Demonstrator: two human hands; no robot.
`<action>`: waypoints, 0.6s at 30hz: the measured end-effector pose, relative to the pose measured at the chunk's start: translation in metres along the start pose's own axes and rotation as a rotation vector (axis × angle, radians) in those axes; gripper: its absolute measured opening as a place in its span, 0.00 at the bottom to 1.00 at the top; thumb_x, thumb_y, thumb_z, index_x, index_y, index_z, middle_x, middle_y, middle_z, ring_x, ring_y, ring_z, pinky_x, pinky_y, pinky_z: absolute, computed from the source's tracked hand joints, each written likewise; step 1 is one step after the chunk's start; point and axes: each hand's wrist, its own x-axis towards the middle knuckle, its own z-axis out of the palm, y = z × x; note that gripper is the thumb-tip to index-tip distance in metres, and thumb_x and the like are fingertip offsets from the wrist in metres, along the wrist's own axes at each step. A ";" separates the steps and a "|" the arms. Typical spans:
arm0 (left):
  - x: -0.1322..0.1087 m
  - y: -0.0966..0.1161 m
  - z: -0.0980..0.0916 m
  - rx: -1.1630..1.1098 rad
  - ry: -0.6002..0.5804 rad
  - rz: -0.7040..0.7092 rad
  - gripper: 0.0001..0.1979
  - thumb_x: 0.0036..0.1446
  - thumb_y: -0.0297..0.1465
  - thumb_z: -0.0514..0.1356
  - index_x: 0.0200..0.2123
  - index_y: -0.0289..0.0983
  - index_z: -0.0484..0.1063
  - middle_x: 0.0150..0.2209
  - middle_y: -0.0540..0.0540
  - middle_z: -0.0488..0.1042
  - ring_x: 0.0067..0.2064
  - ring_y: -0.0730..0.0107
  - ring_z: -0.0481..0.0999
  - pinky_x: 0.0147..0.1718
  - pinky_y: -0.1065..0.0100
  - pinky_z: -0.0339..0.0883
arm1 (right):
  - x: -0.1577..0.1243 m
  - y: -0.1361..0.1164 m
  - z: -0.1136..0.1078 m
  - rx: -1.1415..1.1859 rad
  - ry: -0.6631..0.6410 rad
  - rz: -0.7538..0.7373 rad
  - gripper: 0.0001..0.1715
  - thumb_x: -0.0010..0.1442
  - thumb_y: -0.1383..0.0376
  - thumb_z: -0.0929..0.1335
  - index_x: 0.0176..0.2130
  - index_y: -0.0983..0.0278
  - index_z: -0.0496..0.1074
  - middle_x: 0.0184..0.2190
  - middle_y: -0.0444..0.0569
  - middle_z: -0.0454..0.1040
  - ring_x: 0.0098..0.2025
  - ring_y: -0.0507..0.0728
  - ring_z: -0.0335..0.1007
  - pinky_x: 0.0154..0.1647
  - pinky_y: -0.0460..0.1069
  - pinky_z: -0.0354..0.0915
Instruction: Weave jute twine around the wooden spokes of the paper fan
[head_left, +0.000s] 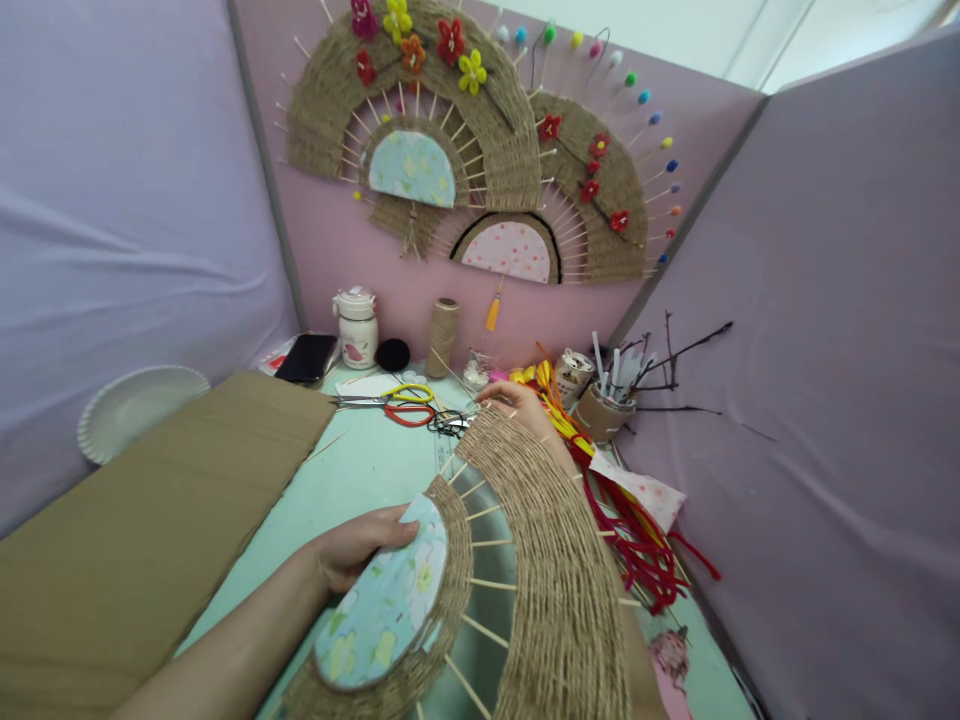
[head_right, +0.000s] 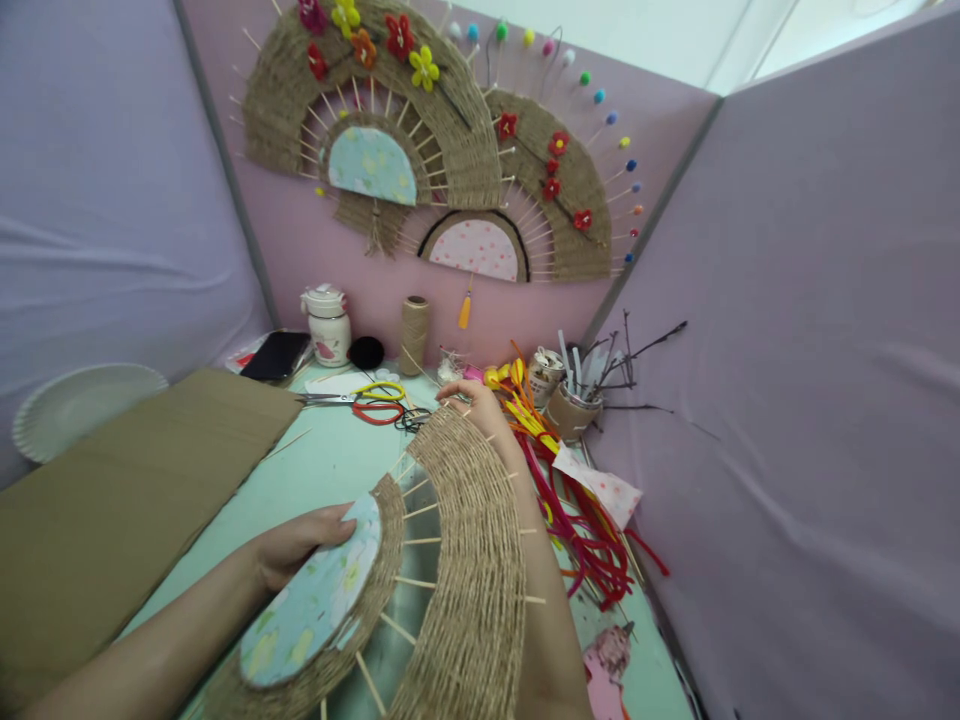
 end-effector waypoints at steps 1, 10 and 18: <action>0.000 0.000 0.000 0.002 0.007 -0.006 0.36 0.39 0.40 0.75 0.51 0.32 0.73 0.35 0.39 0.82 0.34 0.61 0.82 0.36 0.66 0.74 | 0.001 0.001 0.000 -0.012 -0.002 -0.006 0.21 0.65 0.58 0.67 0.54 0.65 0.68 0.52 0.53 0.70 0.49 0.61 0.71 0.48 0.59 0.71; -0.002 0.001 0.007 -0.007 0.012 -0.028 0.29 0.37 0.40 0.76 0.42 0.31 0.77 0.35 0.38 0.82 0.33 0.62 0.81 0.34 0.67 0.74 | 0.005 0.012 -0.008 -0.079 0.018 -0.037 0.19 0.66 0.58 0.67 0.54 0.63 0.69 0.54 0.54 0.70 0.49 0.59 0.71 0.49 0.59 0.70; -0.005 0.002 0.009 -0.024 0.017 -0.021 0.29 0.37 0.39 0.76 0.43 0.32 0.77 0.36 0.38 0.82 0.32 0.62 0.82 0.33 0.67 0.75 | 0.004 0.022 -0.009 -0.031 0.072 -0.022 0.10 0.59 0.57 0.70 0.33 0.61 0.76 0.36 0.49 0.77 0.42 0.58 0.71 0.49 0.57 0.66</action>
